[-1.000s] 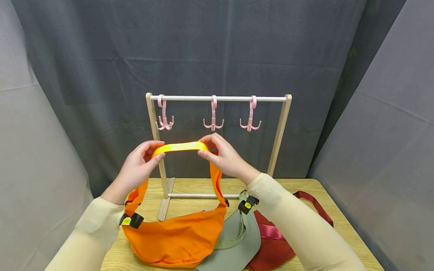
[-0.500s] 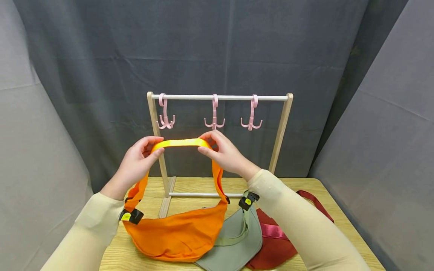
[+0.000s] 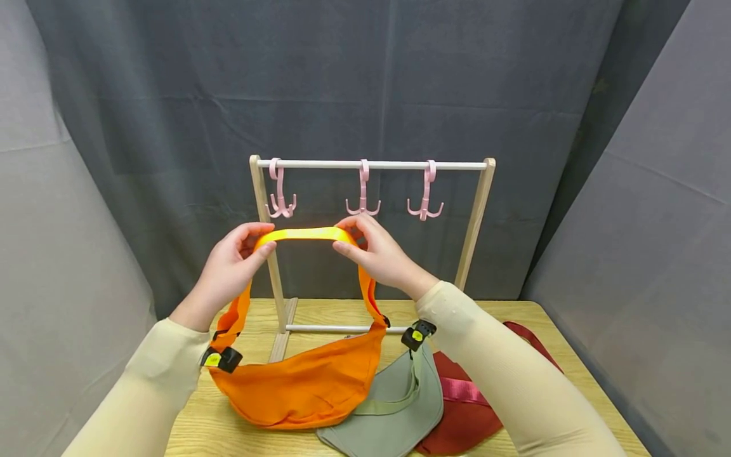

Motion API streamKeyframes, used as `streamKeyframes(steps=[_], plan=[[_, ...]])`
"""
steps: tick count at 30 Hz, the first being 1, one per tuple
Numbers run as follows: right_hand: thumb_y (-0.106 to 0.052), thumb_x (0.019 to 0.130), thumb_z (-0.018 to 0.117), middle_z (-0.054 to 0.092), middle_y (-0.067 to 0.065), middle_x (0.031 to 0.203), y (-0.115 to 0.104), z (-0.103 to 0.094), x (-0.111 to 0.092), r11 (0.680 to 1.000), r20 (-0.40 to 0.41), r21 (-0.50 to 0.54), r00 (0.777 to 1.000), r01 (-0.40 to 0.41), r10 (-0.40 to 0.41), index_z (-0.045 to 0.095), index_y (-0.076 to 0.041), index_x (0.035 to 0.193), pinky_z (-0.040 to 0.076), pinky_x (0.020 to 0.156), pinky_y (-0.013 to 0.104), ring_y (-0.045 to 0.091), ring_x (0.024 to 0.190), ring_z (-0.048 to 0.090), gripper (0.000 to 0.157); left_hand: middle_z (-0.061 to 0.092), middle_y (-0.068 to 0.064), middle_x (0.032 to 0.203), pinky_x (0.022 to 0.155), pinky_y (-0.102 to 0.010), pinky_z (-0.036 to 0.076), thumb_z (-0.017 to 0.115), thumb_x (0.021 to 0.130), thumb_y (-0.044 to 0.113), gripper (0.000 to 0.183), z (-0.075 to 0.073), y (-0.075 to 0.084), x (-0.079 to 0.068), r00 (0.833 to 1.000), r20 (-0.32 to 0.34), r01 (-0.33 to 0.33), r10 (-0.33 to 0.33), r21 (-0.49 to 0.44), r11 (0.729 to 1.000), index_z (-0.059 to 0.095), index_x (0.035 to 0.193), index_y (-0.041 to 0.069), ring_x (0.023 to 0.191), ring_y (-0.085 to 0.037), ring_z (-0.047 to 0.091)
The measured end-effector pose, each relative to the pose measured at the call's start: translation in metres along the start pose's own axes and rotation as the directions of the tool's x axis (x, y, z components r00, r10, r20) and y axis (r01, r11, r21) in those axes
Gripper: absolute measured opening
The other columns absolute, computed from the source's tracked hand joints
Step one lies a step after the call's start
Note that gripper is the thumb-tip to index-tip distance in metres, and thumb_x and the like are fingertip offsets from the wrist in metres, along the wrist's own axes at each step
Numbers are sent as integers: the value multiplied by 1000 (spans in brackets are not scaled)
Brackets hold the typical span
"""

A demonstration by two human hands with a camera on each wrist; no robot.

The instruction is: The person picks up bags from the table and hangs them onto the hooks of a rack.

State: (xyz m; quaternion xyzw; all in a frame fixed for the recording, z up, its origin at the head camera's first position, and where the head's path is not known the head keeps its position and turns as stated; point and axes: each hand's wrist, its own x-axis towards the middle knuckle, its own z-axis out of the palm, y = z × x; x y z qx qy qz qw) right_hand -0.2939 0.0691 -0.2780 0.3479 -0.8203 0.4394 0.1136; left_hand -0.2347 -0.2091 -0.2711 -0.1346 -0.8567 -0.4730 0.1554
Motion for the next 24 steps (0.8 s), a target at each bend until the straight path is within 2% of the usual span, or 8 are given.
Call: streamKeyframes(steps=[15,24], plan=[[-25,99,70,58,9,116,-1,5,20,1000,-27,-12,1000,-8,7,60,-7,129,53,89,33,24,100,60,37,61,-15,131,84,-5,46,64,103,27,46,1,-1,12,996,-83,26,-30,-51,998,55,143,7,107,-26,56],[-25,99,70,56,11,117,-2,11,27,1000,-55,13,998,-22,23,59,-5,128,53,89,31,24,100,60,37,60,-17,133,85,-5,45,63,104,22,44,5,-3,18,988,-150,26,-37,-76,997,54,142,3,107,-23,55]])
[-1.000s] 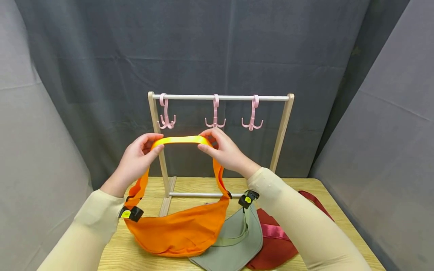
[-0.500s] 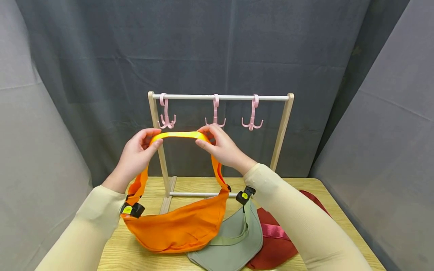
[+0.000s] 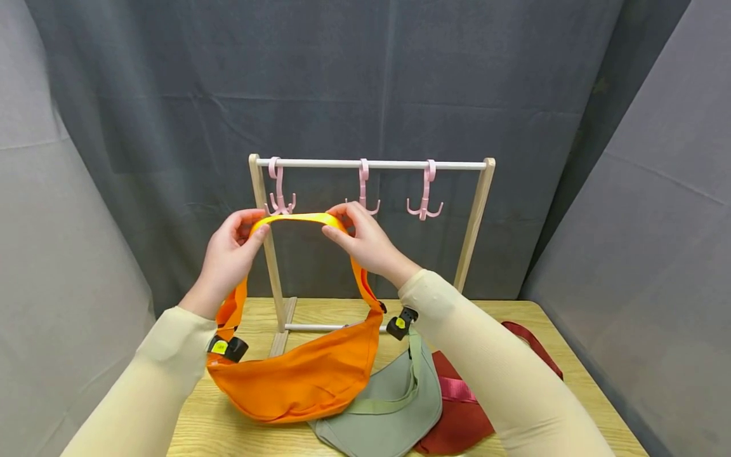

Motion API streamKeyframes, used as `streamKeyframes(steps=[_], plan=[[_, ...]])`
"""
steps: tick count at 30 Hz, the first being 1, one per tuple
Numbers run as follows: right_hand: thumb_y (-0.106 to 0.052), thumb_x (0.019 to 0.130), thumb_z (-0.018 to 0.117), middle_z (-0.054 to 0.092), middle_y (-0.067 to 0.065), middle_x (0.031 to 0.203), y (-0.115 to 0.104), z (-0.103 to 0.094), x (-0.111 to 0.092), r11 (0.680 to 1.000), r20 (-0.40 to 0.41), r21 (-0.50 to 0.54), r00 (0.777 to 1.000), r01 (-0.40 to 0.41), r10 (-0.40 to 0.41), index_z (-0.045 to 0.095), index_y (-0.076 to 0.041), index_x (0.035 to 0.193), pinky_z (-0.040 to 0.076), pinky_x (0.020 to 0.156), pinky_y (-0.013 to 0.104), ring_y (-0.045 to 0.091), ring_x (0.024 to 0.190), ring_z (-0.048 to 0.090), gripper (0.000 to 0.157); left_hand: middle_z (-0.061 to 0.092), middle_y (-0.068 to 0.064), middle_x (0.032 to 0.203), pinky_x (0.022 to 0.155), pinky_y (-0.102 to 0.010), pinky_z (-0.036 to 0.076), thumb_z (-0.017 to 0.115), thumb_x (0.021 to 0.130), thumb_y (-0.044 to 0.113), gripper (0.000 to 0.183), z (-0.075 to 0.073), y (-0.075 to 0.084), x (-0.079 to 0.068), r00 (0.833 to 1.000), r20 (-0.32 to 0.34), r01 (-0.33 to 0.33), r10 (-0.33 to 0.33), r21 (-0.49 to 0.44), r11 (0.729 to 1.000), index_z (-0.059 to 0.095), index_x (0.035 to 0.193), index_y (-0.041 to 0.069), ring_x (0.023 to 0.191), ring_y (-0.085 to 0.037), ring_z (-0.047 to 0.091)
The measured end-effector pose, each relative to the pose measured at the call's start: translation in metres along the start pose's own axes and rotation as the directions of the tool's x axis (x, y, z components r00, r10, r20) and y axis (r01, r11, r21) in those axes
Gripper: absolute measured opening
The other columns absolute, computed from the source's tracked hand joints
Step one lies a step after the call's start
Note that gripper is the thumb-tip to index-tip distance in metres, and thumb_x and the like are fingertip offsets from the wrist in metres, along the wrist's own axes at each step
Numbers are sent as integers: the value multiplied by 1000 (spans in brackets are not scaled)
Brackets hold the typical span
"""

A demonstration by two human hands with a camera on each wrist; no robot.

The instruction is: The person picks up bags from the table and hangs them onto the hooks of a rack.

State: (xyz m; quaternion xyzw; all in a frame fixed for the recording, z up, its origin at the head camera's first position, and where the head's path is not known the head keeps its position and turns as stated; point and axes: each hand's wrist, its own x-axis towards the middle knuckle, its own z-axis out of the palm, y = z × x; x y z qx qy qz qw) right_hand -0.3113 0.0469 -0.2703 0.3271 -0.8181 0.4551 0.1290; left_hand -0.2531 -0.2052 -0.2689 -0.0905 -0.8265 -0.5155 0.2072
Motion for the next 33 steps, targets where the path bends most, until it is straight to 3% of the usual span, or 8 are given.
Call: streamKeyframes(steps=[7,19,27,33], plan=[[-25,100,69,56,11,119,0,2,3,999,-14,16,999,-34,34,59,-6,128,53,91,33,25,103,59,35,61,-19,130,84,-5,45,64,103,16,42,5,-2,4,999,-50,-10,7,-58,998,55,140,0,101,-16,55],[-28,101,68,58,10,121,3,4,10,995,-33,60,997,-75,77,60,-6,130,52,92,35,26,109,58,37,60,-15,138,86,-6,46,64,103,19,44,6,-2,8,999,-43,11,-14,-84,996,54,142,2,105,-17,56],[-28,101,67,57,12,121,4,3,13,980,-15,157,992,-122,125,59,-7,131,52,83,28,28,98,61,38,60,-17,131,85,-8,47,64,103,22,45,7,3,8,998,-64,5,-10,-79,997,55,142,3,103,-16,56],[-30,102,66,60,11,117,2,0,15,978,-8,162,991,-130,134,58,-8,132,53,83,29,27,95,62,38,61,-18,130,84,-9,46,64,103,21,44,8,7,10,997,-80,0,-6,-78,997,56,141,1,102,-15,56]])
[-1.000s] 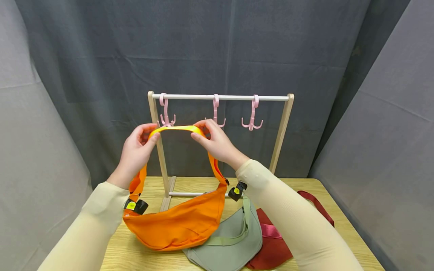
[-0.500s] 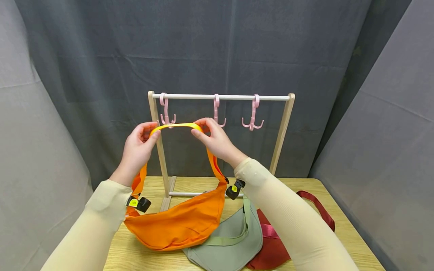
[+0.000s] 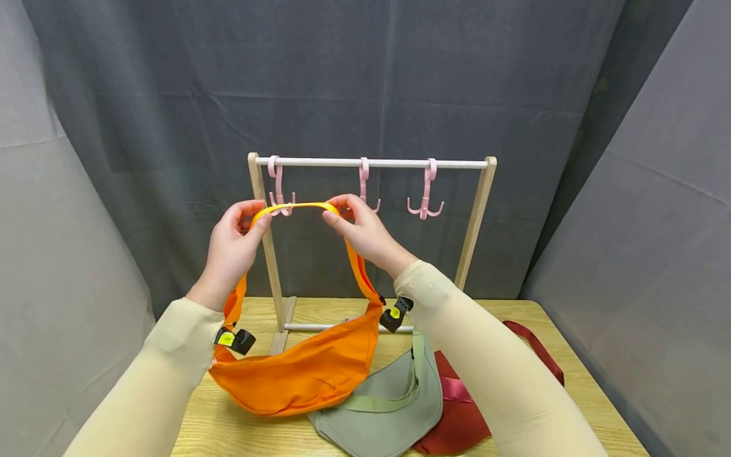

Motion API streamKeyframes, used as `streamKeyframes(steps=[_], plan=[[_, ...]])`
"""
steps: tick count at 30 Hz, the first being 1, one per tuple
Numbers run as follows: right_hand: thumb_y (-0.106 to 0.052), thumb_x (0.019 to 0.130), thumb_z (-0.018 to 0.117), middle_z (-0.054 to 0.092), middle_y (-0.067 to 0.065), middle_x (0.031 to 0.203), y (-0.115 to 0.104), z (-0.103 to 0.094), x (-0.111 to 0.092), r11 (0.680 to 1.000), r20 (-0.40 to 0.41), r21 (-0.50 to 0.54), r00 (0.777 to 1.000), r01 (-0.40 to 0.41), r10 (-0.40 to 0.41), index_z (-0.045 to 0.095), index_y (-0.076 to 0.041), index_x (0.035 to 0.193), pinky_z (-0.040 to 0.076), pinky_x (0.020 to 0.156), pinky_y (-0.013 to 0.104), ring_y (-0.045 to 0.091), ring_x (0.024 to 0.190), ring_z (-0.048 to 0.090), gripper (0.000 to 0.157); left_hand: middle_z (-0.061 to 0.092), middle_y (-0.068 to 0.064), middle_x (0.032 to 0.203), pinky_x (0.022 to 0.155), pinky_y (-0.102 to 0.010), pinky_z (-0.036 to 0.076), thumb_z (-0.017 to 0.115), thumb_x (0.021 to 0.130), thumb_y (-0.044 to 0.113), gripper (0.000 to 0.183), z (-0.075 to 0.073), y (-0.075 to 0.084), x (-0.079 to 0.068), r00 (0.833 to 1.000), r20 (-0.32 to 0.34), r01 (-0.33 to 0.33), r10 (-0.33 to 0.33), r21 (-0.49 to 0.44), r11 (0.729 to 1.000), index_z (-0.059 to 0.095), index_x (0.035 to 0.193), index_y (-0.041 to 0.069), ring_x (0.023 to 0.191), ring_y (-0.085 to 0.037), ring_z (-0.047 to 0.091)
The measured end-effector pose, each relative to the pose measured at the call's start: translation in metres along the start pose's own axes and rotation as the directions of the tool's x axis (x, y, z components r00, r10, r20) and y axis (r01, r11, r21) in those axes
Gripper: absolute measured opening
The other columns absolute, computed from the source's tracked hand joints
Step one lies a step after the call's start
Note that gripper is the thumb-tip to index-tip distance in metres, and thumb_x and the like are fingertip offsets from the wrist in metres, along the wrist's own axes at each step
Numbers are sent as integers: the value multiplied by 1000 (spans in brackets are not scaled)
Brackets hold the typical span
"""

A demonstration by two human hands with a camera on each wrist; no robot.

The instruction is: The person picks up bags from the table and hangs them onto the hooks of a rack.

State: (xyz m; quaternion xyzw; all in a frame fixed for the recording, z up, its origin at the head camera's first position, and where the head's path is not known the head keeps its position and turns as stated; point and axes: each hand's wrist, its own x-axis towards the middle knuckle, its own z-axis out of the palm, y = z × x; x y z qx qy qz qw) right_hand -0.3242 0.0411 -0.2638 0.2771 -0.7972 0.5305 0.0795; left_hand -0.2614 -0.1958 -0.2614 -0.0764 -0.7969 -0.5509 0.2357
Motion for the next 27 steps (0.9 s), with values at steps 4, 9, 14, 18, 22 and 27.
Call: streamKeyframes(steps=[4,9,14,18,22,27], plan=[[-30,102,66,63,11,114,-3,-2,1,1000,0,-10,1000,2,-2,58,-8,132,53,84,30,27,94,62,38,62,-18,130,83,-10,46,64,103,21,44,0,2,1,1000,-2,-1,1,10,1000,55,141,1,102,-15,55],[-29,102,66,63,11,113,-5,-2,3,1000,-2,-18,1000,10,-10,58,-8,132,53,85,29,28,96,62,38,61,-18,130,82,-10,46,64,103,23,44,-2,6,3,1000,-6,-9,9,26,1000,55,141,1,101,-16,55],[-28,102,66,64,12,111,-7,-1,5,1000,-14,-9,1000,20,-20,59,-7,132,51,83,27,31,96,61,37,62,-17,130,81,-11,46,64,103,23,44,-2,8,6,1000,-10,-16,16,38,999,55,141,2,101,-17,54],[-27,102,66,64,12,108,-6,1,8,1000,-26,7,999,21,-21,60,-7,130,50,82,26,27,93,60,35,62,-17,131,80,-12,46,64,103,21,43,-2,9,8,1000,-16,-17,18,43,999,55,141,1,101,-17,54],[-28,102,67,63,11,110,-4,3,10,1000,-41,25,999,7,-6,60,-7,129,51,82,25,24,91,60,35,61,-18,132,81,-12,46,63,104,21,43,-1,9,11,1000,-22,-14,15,42,999,55,141,1,100,-16,54],[-29,102,66,62,11,114,-2,6,12,998,-61,59,998,-14,18,60,-7,130,53,83,26,22,94,60,36,62,-17,134,81,-13,46,63,104,21,43,1,6,13,1000,-20,-4,4,38,999,55,141,1,101,-17,54]])
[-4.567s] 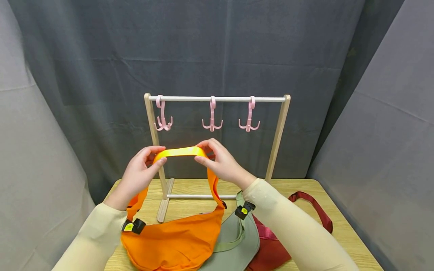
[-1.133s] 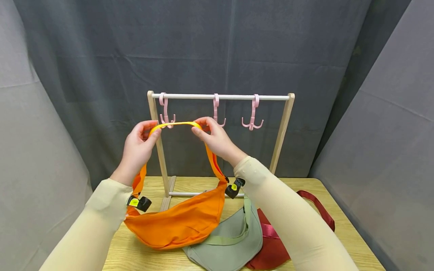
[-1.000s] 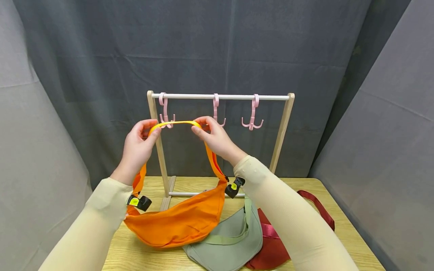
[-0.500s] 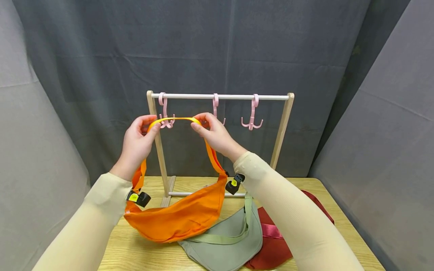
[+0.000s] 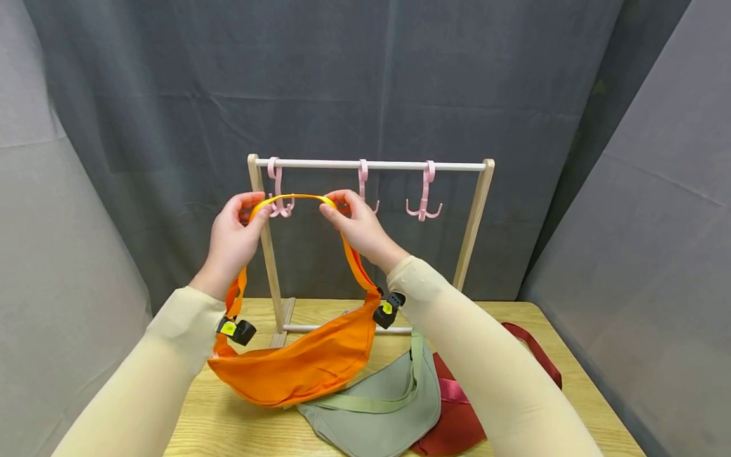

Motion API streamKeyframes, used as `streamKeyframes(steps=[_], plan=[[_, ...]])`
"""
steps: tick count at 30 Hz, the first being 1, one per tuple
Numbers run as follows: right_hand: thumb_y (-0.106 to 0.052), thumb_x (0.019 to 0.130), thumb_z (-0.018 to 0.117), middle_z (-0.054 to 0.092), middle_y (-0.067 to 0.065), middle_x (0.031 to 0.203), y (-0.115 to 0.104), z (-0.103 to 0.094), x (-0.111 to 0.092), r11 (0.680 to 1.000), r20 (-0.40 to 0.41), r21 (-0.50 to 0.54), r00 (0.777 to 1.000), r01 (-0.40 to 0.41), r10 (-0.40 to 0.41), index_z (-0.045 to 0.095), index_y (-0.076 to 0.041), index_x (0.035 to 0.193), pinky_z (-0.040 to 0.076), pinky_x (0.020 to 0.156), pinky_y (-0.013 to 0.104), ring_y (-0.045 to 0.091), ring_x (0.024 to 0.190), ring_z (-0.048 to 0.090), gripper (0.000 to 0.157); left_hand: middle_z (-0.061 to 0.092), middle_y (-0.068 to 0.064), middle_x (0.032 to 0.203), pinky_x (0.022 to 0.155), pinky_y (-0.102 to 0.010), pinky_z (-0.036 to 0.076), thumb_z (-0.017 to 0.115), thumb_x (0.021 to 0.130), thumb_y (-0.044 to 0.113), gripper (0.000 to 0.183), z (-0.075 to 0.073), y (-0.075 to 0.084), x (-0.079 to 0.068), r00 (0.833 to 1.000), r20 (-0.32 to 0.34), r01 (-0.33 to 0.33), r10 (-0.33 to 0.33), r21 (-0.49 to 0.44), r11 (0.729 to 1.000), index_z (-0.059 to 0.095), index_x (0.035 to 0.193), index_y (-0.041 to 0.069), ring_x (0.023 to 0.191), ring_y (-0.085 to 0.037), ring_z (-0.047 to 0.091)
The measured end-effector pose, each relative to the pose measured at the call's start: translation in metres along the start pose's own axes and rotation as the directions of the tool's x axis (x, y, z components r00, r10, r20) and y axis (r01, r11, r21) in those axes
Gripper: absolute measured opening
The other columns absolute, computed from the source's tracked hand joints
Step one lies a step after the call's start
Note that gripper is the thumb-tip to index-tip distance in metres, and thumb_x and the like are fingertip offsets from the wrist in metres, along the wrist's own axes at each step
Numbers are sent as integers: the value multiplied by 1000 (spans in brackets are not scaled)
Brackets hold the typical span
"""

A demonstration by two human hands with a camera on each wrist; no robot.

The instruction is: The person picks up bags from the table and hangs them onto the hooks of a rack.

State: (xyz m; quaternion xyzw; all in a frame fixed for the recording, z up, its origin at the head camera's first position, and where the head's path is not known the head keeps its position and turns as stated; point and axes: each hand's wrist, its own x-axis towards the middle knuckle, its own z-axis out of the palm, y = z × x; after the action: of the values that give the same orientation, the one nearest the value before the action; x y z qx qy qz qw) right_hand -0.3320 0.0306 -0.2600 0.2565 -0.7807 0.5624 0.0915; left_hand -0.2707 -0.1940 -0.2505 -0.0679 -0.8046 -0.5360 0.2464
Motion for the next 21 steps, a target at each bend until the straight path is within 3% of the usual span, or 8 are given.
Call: streamKeyframes(steps=[9,21], plan=[[-29,102,66,61,11,111,4,7,3,996,-23,76,998,-54,56,59,-7,131,52,82,25,22,94,58,38,61,-16,133,83,-14,46,63,104,23,43,6,-8,4,999,-17,30,-31,-17,999,55,140,2,101,-19,53],[-26,100,69,62,12,110,6,21,5,993,-74,101,995,-62,70,59,-4,131,50,78,22,23,94,58,40,59,-12,119,80,-18,47,65,103,27,38,12,-18,8,997,-76,8,-14,-88,996,57,131,3,95,-18,54]])
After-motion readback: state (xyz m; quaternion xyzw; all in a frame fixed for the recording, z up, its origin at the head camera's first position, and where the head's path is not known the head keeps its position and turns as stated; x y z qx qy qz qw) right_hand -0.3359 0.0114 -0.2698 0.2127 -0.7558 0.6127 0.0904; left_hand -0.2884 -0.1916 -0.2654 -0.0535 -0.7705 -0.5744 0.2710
